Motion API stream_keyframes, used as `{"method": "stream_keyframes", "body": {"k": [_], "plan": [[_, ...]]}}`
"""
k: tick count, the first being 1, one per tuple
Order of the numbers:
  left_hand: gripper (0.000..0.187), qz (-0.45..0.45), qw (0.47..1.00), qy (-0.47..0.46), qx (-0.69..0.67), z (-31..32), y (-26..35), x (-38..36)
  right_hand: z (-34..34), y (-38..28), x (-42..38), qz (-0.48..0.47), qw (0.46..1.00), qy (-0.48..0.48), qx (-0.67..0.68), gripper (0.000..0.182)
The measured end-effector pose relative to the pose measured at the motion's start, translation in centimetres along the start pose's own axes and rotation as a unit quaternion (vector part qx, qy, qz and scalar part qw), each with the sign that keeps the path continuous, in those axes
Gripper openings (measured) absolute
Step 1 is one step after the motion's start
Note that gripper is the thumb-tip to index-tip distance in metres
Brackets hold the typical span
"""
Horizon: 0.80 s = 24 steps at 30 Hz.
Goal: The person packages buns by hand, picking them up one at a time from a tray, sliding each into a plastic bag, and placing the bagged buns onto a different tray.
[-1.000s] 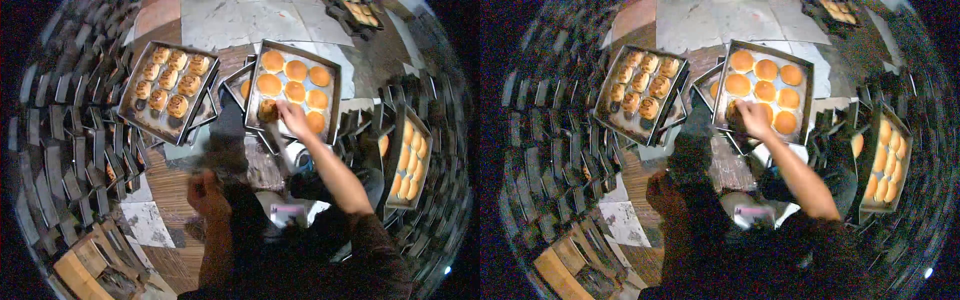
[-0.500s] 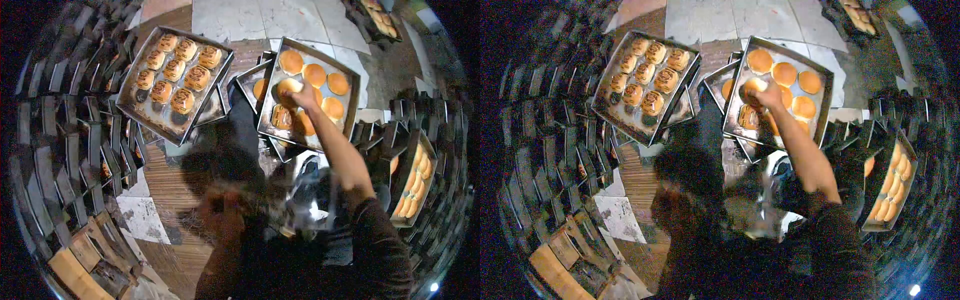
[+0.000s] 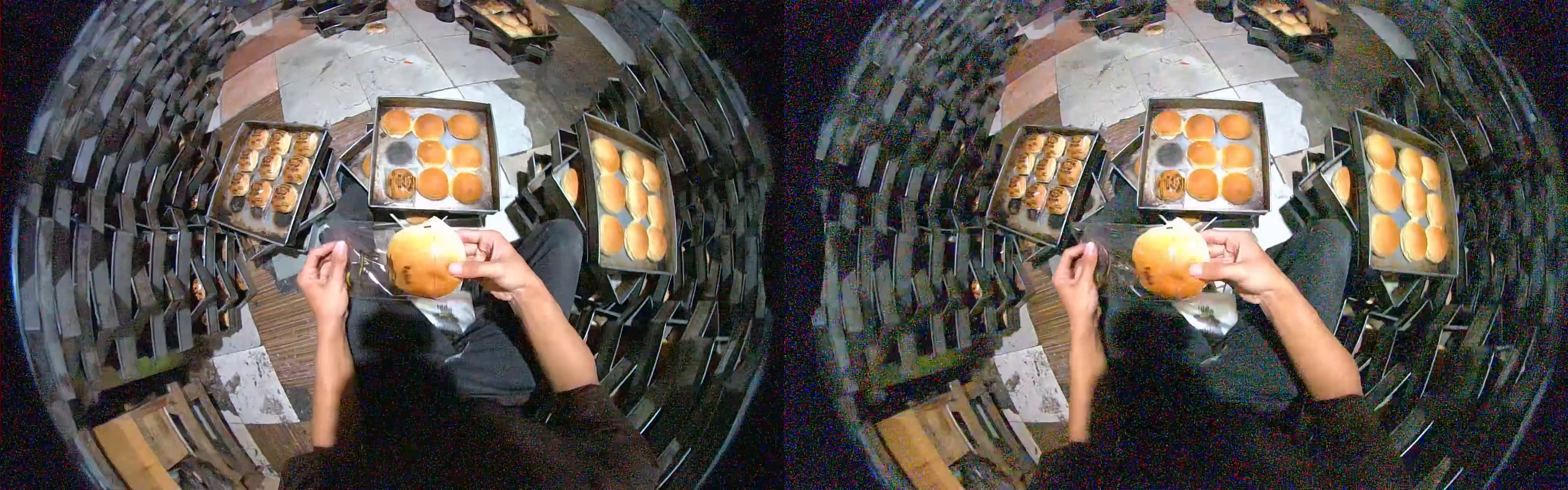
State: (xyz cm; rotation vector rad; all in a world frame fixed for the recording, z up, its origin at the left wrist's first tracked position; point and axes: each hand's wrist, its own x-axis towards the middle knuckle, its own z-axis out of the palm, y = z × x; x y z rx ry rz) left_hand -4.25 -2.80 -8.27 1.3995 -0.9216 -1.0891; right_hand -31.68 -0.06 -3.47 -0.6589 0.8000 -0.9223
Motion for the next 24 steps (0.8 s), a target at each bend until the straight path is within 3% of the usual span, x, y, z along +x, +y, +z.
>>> {"method": "stream_keyframes", "body": {"k": [3, 4, 5, 6, 7, 8, 10, 12, 13, 14, 16, 17, 20, 21, 24], "plan": [[0.026, 0.104, 0.994, 0.035, -0.018, 1.5, 0.6, -0.6, 4.5, -0.1, -2.1, -0.105, 0.991, 0.022, -0.081, 0.058], [0.061, -0.041, 0.989, 0.047, -0.132, 2.8, 5.1, -2.3, 6.2, 0.2, -2.7, -0.217, 0.962, 0.062, -0.154, 0.053], [0.079, -0.082, 0.969, -0.033, -0.231, 2.8, 7.3, -3.5, 7.3, -0.3, -3.2, -0.313, 0.893, 0.068, -0.316, 0.050], [0.082, -0.060, 0.930, -0.091, -0.352, 3.8, 8.1, -4.4, 8.1, -0.6, -3.5, -0.398, 0.788, 0.074, -0.464, 0.048], [0.088, -0.077, 0.901, -0.192, -0.381, 4.1, 8.8, -5.4, 8.3, 0.3, -2.9, -0.472, 0.742, 0.042, -0.474, 0.048], [0.088, -0.061, 0.900, -0.204, -0.381, 4.9, 10.5, -7.2, 9.0, 0.1, -2.5, -0.514, 0.690, 0.022, -0.509, 0.047], [0.086, -0.003, 0.915, -0.092, -0.393, 6.1, 11.4, -9.2, 10.4, -0.5, -2.4, -0.561, 0.627, 0.038, -0.539, 0.042], [0.089, -0.043, 0.808, -0.186, -0.557, 4.7, 12.0, -9.6, 10.4, -0.1, -2.6, -0.592, 0.611, 0.012, -0.526, 0.039], [0.094, -0.006, 0.858, -0.230, -0.460, 3.4, 12.1, -9.1, 10.4, 0.1, -2.7, -0.605, 0.604, 0.001, -0.519, 0.038], [0.096, 0.003, 0.848, -0.225, -0.481, 3.3, 13.1, -9.3, 10.5, 0.1, -2.8, -0.609, 0.596, -0.004, -0.523, 0.037], [0.094, 0.006, 0.894, -0.185, -0.408, 3.5, 13.2, -10.7, 10.8, -0.3, -3.0, -0.614, 0.581, -0.014, -0.534, 0.033], [0.092, -0.063, 0.736, -0.195, -0.645, 3.3, 13.0, -11.3, 11.1, -0.7, -2.6, -0.622, 0.561, 0.009, -0.546, 0.041], [0.088, 0.007, 0.923, -0.111, -0.368, 4.5, 14.2, -12.3, 13.2, -1.7, -3.0, -0.553, 0.633, 0.004, -0.541, 0.040], [0.088, 0.026, 0.944, -0.108, -0.312, 4.4, 14.6, -12.7, 13.1, -0.9, -3.2, -0.538, 0.633, -0.028, -0.555, 0.045], [0.089, 0.101, 0.930, -0.173, -0.309, 3.2, 15.6, -14.1, 12.8, -1.6, -4.1, -0.568, 0.640, -0.018, -0.517, 0.045]]}}
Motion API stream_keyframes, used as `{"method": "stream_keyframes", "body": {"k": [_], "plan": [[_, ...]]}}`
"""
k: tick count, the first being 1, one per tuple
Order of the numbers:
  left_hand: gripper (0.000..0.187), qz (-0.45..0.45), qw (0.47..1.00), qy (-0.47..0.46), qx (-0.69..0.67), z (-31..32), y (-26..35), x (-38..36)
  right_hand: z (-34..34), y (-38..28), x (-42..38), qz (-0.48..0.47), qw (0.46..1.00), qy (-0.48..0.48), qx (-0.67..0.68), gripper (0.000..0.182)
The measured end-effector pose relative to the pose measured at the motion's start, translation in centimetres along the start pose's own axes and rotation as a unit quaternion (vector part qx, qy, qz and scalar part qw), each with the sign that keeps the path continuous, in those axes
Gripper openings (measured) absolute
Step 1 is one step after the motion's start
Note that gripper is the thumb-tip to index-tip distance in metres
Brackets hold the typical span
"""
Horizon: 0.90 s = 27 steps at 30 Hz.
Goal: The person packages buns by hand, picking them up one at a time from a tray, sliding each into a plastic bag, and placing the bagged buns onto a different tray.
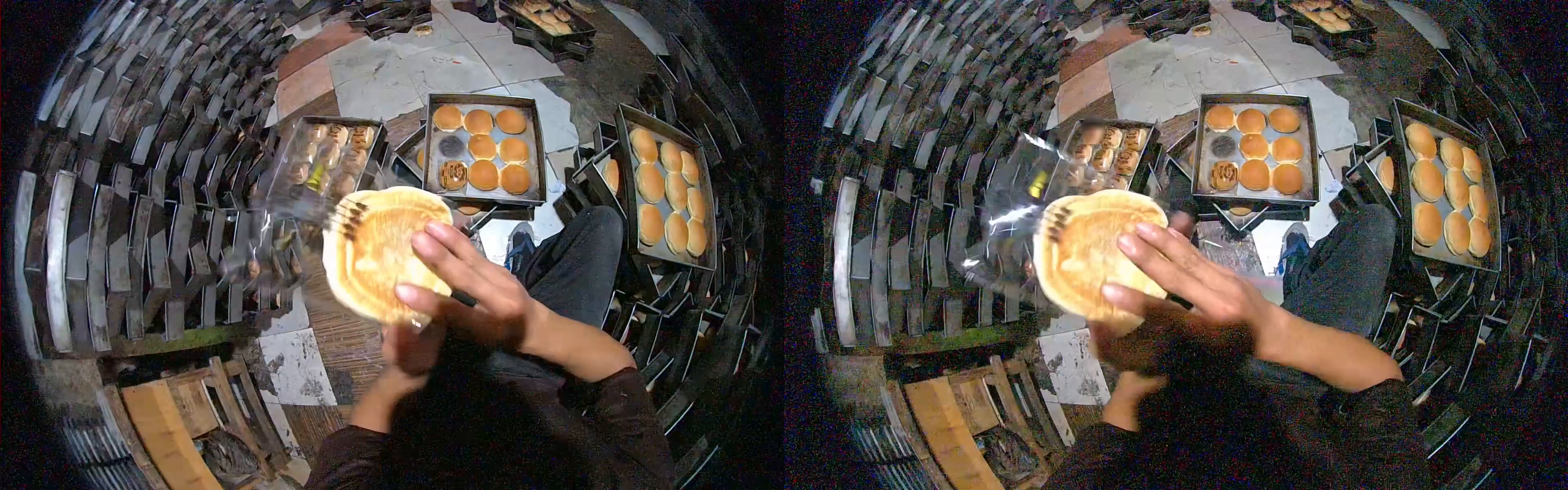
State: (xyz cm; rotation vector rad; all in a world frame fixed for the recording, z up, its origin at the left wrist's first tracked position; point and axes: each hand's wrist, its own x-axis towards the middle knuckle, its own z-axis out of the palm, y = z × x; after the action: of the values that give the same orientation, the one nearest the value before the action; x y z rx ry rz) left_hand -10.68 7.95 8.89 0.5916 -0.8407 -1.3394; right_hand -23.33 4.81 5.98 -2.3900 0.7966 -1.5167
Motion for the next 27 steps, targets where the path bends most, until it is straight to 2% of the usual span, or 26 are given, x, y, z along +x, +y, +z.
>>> {"method": "stream_keyframes", "body": {"k": [2, 4, 7, 10, 11, 12, 13, 14, 16, 17, 18, 19, 20, 21, 22, 23, 24, 25, 26, 27], "plan": [[0.090, 0.039, 0.995, -0.055, -0.080, -0.3, 2.0, 2.0, -0.4, 0.0, -0.5, 0.000, 0.999, -0.035, -0.005, 0.042], [0.091, 0.030, 0.995, -0.061, -0.074, -0.1, 2.3, 3.8, -0.6, 0.2, -0.7, -0.007, 0.998, -0.064, -0.007, 0.042], [0.092, 0.007, 0.999, -0.048, -0.018, 0.5, 0.9, 3.8, -0.3, 0.2, -0.4, 0.005, 1.000, -0.024, 0.000, 0.039], [0.089, 0.048, 0.987, -0.023, -0.152, -0.5, 0.3, 5.7, 0.2, 0.6, -0.5, -0.010, 0.999, -0.009, -0.035, 0.036], [0.084, 0.046, 0.984, -0.043, -0.167, -0.7, 0.1, 6.0, 0.3, 0.8, -0.3, -0.007, 0.999, -0.014, -0.051, 0.036], [0.080, 0.003, 0.981, -0.071, -0.180, -1.4, -1.3, 5.5, 0.2, 1.0, -0.1, -0.005, 0.997, -0.019, -0.069, 0.036], [0.076, -0.040, 0.976, -0.098, -0.191, -2.1, -2.7, 4.9, 0.3, 1.4, -0.6, 0.033, 0.992, -0.063, -0.100, 0.043], [0.073, -0.038, 0.997, -0.064, -0.032, -2.2, -5.4, 4.1, 0.2, 1.4, -0.2, 0.073, 0.987, -0.084, -0.117, 0.045], [0.069, -0.078, 0.993, 0.051, -0.075, -1.2, -6.2, 5.6, 0.3, 1.2, 0.9, 0.157, 0.969, -0.126, -0.146, 0.049], [0.065, -0.153, 0.978, 0.083, -0.118, -2.5, -5.9, 6.3, 0.9, 1.0, 0.3, 0.183, 0.974, -0.093, -0.100, 0.045], [0.065, -0.153, 0.978, 0.111, -0.083, -3.6, -5.7, 7.5, 1.4, 1.1, -1.1, 0.175, 0.977, -0.113, -0.049, 0.046], [0.065, -0.156, 0.971, 0.054, -0.174, -6.0, -6.4, 8.5, 1.7, 1.6, -3.1, 0.166, 0.977, -0.133, 0.001, 0.048], [0.065, -0.146, 0.969, 0.069, -0.185, -6.7, -6.2, 8.8, 1.8, 2.1, -4.6, 0.158, 0.974, -0.153, 0.049, 0.050], [0.066, -0.136, 0.968, 0.084, -0.196, -7.0, -5.9, 9.3, 1.4, 2.6, -5.1, 0.181, 0.957, -0.169, 0.152, 0.041], [0.067, -0.121, 0.972, 0.161, -0.125, -6.6, -5.6, 8.9, 1.0, 3.1, -5.5, 0.208, 0.928, -0.180, 0.252, 0.033], [0.067, -0.140, 0.972, 0.111, -0.152, -7.2, -5.6, 8.6, 0.6, 3.7, -5.0, 0.203, 0.923, -0.202, 0.258, 0.030], [0.068, -0.149, 0.964, 0.113, -0.187, -6.7, -6.1, 7.9, 0.2, 4.1, -4.6, 0.202, 0.918, -0.223, 0.260, 0.027], [0.068, -0.183, 0.956, 0.063, -0.222, -7.1, -6.9, 7.5, 0.3, 4.1, -4.0, 0.216, 0.928, -0.167, 0.254, 0.022], [0.066, -0.201, 0.961, 0.044, -0.184, -6.5, -7.3, 6.9, 0.9, 4.2, -3.1, 0.226, 0.936, -0.111, 0.246, 0.019], [0.063, -0.187, 0.972, 0.102, -0.101, -6.5, -8.5, 6.9, 1.6, 4.9, -2.9, 0.189, 0.939, -0.133, 0.255, 0.016]]}}
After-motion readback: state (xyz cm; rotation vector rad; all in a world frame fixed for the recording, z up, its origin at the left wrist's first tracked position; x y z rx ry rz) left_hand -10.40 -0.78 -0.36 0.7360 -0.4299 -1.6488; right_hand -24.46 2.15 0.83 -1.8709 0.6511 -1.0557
